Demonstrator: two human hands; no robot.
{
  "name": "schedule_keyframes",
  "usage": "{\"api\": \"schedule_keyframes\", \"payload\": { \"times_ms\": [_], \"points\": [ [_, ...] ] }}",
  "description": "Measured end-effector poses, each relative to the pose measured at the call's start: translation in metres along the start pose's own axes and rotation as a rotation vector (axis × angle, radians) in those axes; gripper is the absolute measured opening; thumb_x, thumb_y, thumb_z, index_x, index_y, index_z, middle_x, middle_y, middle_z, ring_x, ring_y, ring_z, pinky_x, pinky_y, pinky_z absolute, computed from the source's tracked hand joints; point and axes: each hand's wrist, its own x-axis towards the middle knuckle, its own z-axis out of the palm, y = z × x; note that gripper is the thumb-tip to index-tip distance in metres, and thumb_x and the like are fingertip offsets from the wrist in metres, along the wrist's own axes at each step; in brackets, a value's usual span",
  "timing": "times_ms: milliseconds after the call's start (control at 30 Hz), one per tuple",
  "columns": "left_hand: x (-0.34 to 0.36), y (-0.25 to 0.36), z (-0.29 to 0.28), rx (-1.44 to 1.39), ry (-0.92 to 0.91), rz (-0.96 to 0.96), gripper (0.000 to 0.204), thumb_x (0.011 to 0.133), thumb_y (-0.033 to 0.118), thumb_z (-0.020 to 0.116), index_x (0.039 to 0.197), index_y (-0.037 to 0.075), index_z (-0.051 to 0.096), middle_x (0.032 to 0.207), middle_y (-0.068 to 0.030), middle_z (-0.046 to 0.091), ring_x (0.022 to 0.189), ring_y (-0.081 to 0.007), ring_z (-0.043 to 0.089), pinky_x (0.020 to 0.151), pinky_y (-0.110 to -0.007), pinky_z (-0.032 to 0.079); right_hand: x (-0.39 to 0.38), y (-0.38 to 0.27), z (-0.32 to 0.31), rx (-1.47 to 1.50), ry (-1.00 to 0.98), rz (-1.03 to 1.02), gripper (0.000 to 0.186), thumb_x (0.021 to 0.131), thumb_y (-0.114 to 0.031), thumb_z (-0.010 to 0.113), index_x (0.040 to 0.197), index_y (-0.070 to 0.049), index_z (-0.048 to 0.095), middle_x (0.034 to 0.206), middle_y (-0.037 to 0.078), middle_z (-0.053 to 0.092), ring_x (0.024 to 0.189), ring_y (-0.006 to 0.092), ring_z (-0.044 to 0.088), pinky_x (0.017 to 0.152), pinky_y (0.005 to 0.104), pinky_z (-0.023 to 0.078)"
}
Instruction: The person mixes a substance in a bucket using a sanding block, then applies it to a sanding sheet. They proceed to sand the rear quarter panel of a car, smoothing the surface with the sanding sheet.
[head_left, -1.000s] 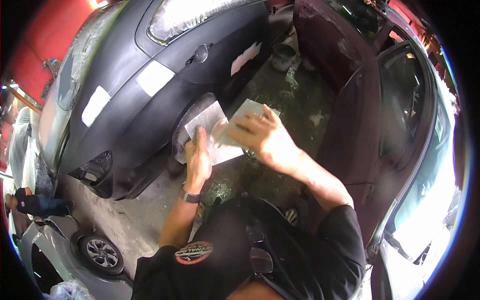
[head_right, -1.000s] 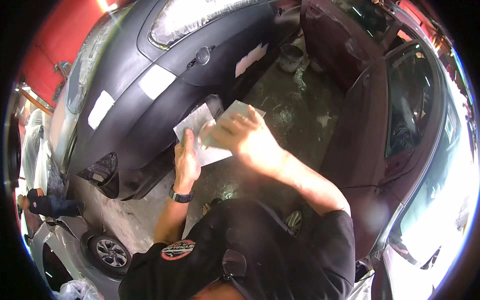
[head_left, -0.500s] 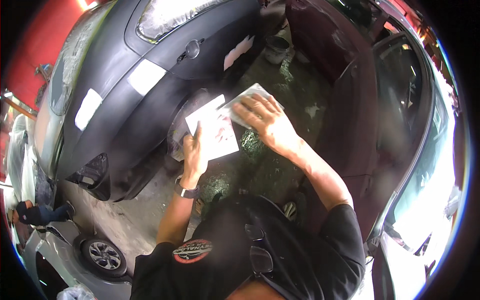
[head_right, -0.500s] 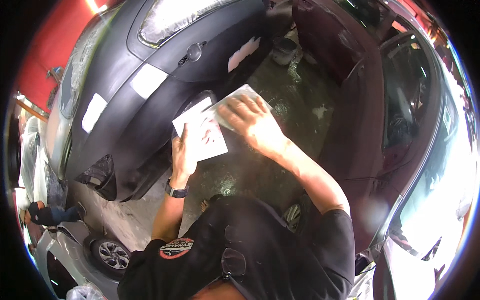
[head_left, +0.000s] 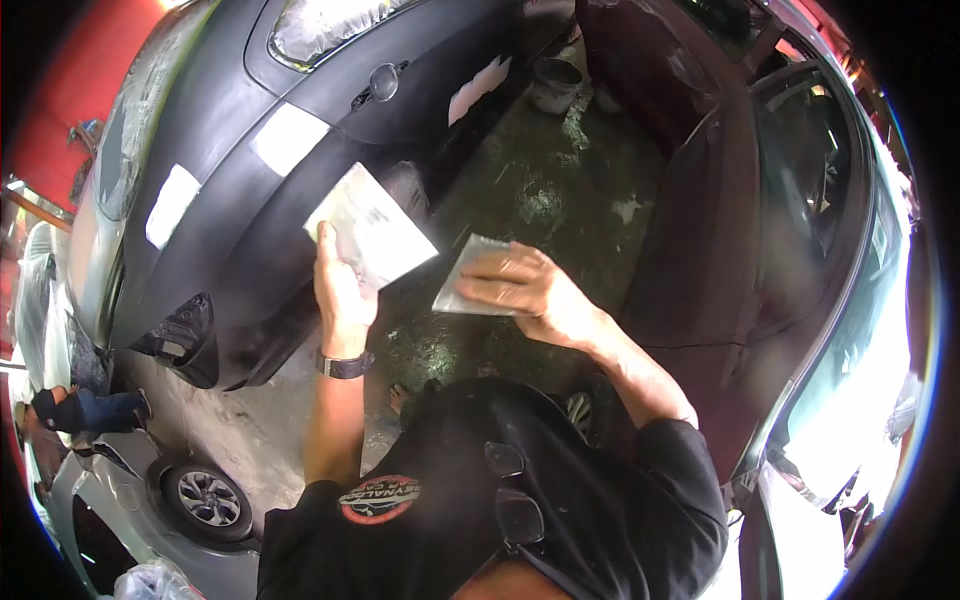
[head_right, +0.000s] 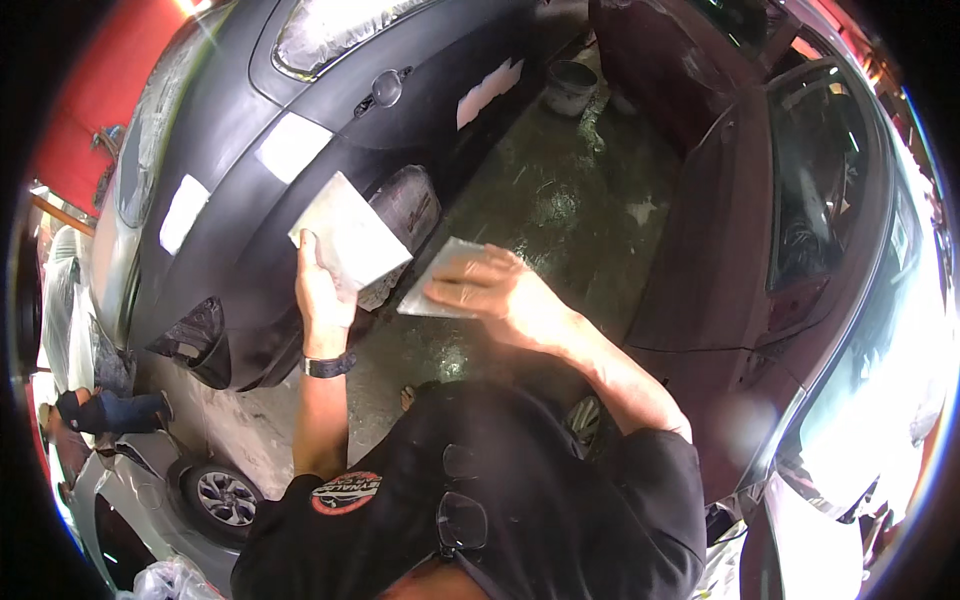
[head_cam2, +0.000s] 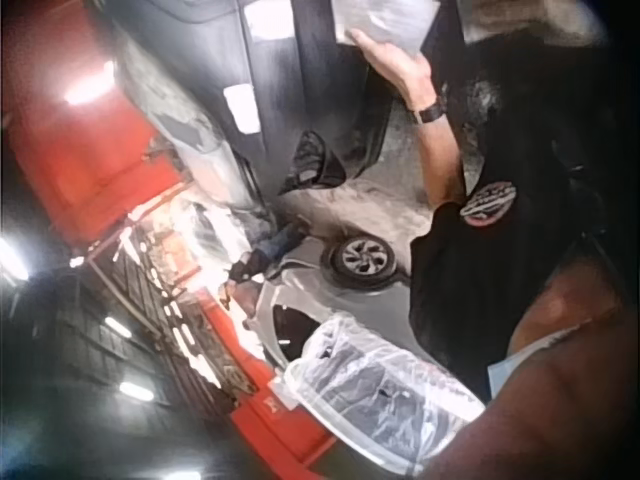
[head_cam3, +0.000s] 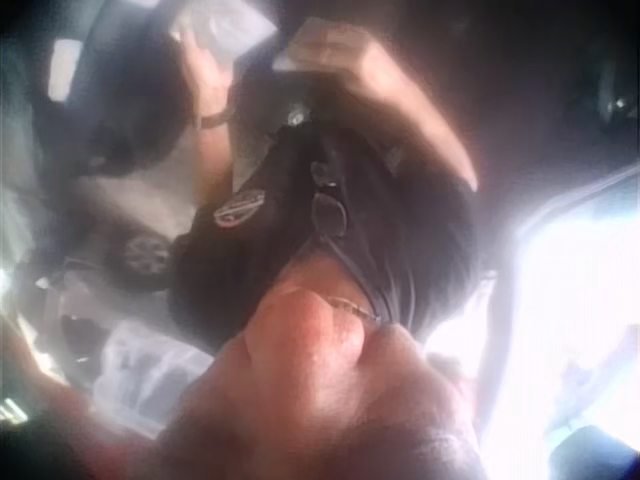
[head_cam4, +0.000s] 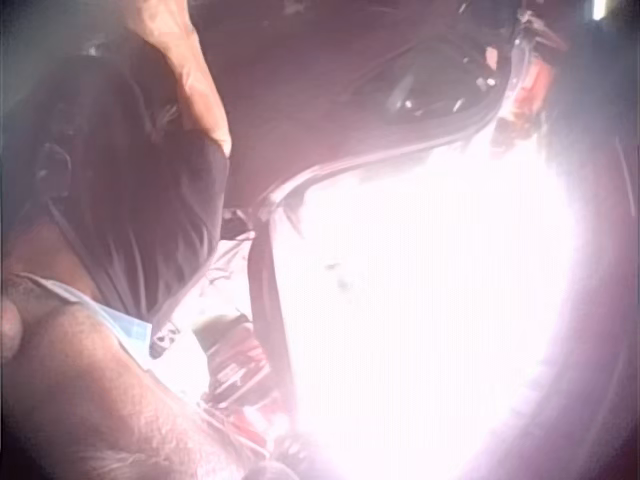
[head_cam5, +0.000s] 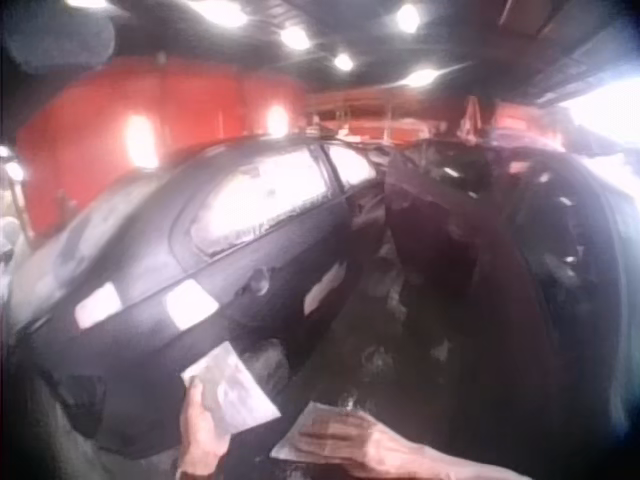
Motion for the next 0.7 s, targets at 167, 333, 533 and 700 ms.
{"api": "schedule_keyframes", "payload": {
  "times_ms": [167,333,533,700],
  "points": [
    [-0.015,-0.044,-0.002,-0.558,-0.427,-0.384,0.053,0.104,0.046,0.042,0.135,0.005,0.052,0.128,-0.0119,0.062,0.113,-0.0252,0.063,0.095,-0.040,0.054,0.034,-0.021,0.002,0.401,0.369,-0.062,0.063,0.073,0.014,0.067,0.132,-0.008,0.062,0.134,0.018,0.059,0.127,0.0376,0.055,0.109,0.0462,0.040],
    [-0.024,-0.054,0.012,-0.325,-0.314,-0.217,0.049,0.105,0.042,0.043,0.135,0.004,0.052,0.130,-0.0094,0.060,0.117,-0.0217,0.059,0.101,-0.041,0.049,0.023,-0.006,0.010,-0.045,0.062,-0.054,0.062,0.079,-0.011,0.069,0.140,-0.014,0.054,0.146,0.012,0.048,0.139,0.0350,0.041,0.112,0.0525,0.034],
    [-0.026,-0.041,0.005,-0.172,-0.223,-0.070,0.050,0.104,0.042,0.046,0.136,0.003,0.051,0.129,-0.0077,0.060,0.115,-0.0189,0.059,0.100,-0.039,0.049,0.011,0.033,-0.007,-0.742,-0.285,0.073,0.063,0.083,-0.014,0.058,0.146,-0.017,0.047,0.148,0.012,0.043,0.136,0.0346,0.043,0.111,0.0543,0.034],
    [-0.031,-0.028,0.009,0.123,-0.007,0.074,0.056,0.105,0.044,0.044,0.132,-0.004,0.051,0.129,-0.0131,0.060,0.114,-0.0201,0.060,0.097,-0.038,0.050,0.027,0.019,-0.012,-0.424,0.142,0.149,0.057,0.083,-0.011,0.057,0.140,-0.010,0.052,0.133,0.017,0.056,0.125,0.0371,0.054,0.106,0.0551,0.040]
  ]
}}
